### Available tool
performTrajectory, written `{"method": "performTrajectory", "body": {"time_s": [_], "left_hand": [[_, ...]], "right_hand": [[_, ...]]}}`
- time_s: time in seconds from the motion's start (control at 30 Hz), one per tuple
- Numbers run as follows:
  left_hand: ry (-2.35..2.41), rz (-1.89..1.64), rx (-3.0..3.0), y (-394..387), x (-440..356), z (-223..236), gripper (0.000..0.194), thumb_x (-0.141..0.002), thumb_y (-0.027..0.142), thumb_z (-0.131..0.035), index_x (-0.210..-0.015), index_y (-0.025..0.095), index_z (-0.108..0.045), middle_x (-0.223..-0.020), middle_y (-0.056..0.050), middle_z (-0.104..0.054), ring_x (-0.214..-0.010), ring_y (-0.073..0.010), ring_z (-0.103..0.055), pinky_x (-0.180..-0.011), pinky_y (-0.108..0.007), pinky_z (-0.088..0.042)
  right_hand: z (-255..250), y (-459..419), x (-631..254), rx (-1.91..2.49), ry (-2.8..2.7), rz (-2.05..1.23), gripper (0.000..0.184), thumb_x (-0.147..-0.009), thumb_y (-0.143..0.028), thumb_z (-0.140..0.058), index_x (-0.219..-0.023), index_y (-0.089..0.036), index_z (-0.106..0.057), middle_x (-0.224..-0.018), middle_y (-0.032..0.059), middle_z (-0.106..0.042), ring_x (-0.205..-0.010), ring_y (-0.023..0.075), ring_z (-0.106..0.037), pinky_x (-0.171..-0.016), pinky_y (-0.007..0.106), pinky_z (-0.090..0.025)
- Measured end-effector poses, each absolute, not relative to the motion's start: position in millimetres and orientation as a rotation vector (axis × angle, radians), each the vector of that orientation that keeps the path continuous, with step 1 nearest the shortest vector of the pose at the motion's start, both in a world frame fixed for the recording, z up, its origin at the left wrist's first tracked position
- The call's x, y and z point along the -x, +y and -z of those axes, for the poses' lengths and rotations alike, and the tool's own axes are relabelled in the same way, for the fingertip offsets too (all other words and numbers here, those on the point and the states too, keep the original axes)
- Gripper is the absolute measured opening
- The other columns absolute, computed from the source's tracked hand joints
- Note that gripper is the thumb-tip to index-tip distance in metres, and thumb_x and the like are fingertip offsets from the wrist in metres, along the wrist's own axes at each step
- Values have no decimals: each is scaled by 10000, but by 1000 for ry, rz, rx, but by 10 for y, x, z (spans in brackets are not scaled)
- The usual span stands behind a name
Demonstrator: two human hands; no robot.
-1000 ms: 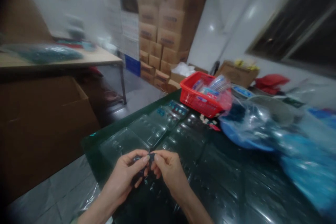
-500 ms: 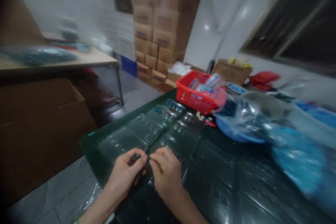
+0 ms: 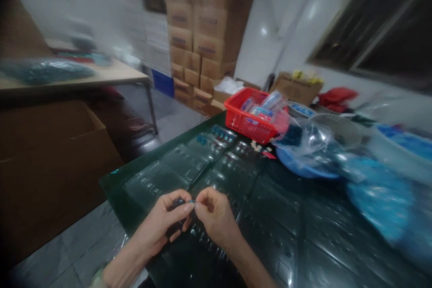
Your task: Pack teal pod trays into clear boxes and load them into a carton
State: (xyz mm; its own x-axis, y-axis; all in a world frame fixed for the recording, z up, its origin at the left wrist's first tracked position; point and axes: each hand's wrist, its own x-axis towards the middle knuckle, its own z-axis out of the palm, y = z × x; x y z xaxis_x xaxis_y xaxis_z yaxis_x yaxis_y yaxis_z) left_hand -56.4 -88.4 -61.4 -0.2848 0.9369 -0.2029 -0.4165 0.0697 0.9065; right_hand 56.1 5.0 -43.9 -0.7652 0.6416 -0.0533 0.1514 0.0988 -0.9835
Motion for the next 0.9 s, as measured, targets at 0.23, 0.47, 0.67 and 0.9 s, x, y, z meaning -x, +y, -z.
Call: {"method": "performTrajectory", "body": {"time_s": [0.23,0.47,0.67,0.9], "left_hand": [[923,-1471,-505,-860,550,686,265,-794,356,-543,-646,140,-497,-601,-10,-495,-426,-76,-449,-284,-148,-177],[758,-1360,-123,-875,559,711,226,-767,325,-554,-663,130,-507,-586,7,-444,-422,-69,-443,-297,-144,-155],[820,-1368,-5,-835,581,730,198,-728,313,-601,-717,128,-532,-583,5,-466,-431,-76,-457,-305,-136,-169],[815,-1431,-214,-827,629,760,325,-783,398,-527,-616,118,-525,-560,-13,-455,-427,-83,-446,-299,-154,-150]], "right_hand": [[518,62,-540,861,-1835,-1923,55,-725,-182,-504,-673,-165,-501,-482,-63,-448,-414,54,-356,-412,182,-243],[656,109,-649,740,-1724,-2086,87,-738,-240,-503,-772,-163,-524,-592,-34,-493,-444,68,-413,-404,184,-294],[418,88,-687,558,-2213,-1402,294,-717,-115,-566,-976,-245,-613,-878,-2,-566,-732,109,-533,-619,217,-414],[458,192,-549,694,-2224,-1444,62,-717,-139,-573,-751,-182,-602,-687,-21,-545,-609,100,-518,-531,202,-405]]}}
